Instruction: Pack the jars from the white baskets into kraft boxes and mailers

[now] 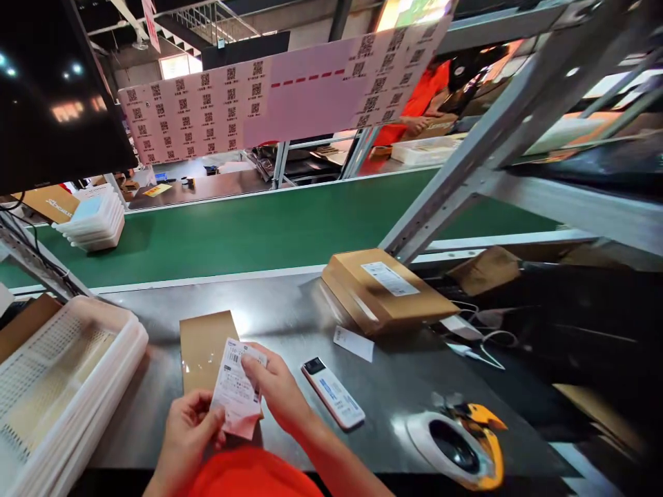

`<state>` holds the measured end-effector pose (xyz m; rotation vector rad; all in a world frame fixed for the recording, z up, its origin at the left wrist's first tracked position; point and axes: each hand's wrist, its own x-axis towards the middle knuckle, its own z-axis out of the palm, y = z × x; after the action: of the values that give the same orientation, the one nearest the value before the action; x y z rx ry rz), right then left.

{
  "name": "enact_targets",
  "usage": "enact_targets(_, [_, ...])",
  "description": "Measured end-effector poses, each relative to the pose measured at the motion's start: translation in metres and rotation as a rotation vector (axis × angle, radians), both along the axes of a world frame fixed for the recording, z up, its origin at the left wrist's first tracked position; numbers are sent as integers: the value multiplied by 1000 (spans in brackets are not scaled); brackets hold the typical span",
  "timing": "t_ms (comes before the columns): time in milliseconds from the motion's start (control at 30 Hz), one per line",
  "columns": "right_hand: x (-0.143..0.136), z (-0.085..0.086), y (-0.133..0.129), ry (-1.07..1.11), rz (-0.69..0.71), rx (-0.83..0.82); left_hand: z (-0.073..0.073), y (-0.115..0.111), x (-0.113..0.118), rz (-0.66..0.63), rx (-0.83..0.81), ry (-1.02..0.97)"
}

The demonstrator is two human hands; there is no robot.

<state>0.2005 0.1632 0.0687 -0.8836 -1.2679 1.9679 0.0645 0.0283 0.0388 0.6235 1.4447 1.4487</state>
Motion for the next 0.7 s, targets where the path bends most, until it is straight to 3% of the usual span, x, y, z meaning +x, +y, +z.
enact_targets(200, [5,-4,4,-4,125,-62,7,4,15,101,-34,-46])
enact_targets(467, [7,-3,-6,-32,240,9,17,7,17,100,-25,-116])
enact_targets(700, [9,5,-11,-38,248,-41,10,3,12,88,-21,-83])
